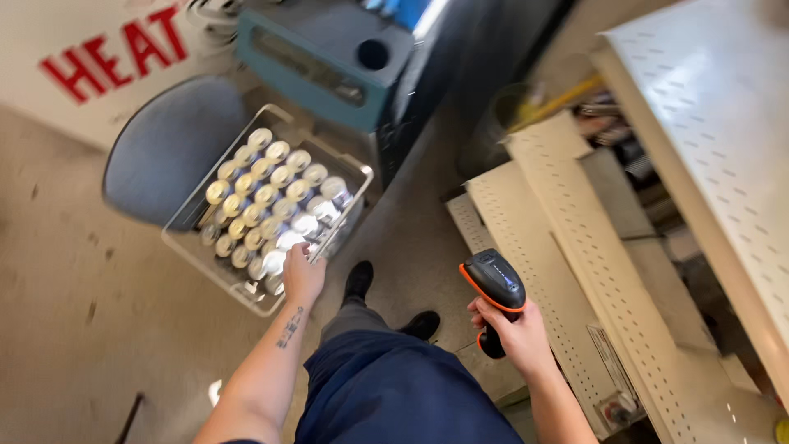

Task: The person picks up cans from a basket, scans their barcodes with a handheld scanner, and places them onto a metal shelf.

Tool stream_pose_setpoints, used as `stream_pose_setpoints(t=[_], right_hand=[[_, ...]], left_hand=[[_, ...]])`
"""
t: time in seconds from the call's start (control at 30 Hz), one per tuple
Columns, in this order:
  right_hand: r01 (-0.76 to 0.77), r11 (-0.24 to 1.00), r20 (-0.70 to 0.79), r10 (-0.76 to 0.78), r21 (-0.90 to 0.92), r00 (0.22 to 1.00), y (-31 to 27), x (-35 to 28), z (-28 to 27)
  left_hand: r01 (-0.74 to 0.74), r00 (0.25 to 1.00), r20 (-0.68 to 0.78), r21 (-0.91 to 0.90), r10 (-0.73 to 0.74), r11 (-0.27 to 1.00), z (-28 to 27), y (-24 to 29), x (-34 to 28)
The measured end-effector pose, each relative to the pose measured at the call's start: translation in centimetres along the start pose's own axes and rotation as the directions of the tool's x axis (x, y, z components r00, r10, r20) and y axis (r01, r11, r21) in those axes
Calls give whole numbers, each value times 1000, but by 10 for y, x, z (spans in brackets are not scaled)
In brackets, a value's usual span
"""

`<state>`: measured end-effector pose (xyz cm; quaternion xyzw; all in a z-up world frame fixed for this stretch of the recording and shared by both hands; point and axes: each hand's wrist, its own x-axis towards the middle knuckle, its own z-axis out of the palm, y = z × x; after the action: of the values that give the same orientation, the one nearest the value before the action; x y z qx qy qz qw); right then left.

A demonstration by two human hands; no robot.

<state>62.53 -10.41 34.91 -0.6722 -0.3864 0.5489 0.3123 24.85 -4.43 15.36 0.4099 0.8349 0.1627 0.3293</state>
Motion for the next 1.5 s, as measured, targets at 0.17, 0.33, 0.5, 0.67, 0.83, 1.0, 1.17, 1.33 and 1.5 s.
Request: stream_pose_setpoints(t=[0.17, 0.33, 0.5, 0.67, 0.83, 1.0, 1.17, 1.33, 1.5], right_hand=[[-46, 982, 117, 68, -184, 991, -14, 35, 65], [-48, 977, 161, 82, -207, 983, -39, 64, 142], [-49, 942, 196, 119, -332, 973, -62, 79, 214], [-60, 930, 225, 150, -363, 963, -62, 91, 252], [-51, 933, 244, 146, -357, 959, -65, 96, 274], [-8, 921, 203, 94, -389, 975, -79, 102, 291], [138, 967, 125, -112, -216, 986, -80, 109, 289], [349, 931, 17, -349, -105, 937, -100, 113, 279], [509, 841, -118, -533, -183, 838, -128, 107, 240]], left_hand=[[227, 974, 2, 121, -228, 966, -19, -95, 37], [67, 988, -141, 18, -64, 998, -10, -177, 106], [204, 947, 215, 162, -236, 965, -45, -145, 137], [230, 897, 345, 168, -276, 959, -4, -165, 162], [193, 934, 283, 119, -219, 974, -8, -168, 159], [70, 992, 107, 45, -74, 997, -35, -187, 140], [-167, 981, -137, -256, 136, 952, -116, -147, 123], [-358, 933, -229, -651, 277, 669, -193, -50, 127], [-246, 908, -183, -961, 376, 127, -196, 71, 139]])
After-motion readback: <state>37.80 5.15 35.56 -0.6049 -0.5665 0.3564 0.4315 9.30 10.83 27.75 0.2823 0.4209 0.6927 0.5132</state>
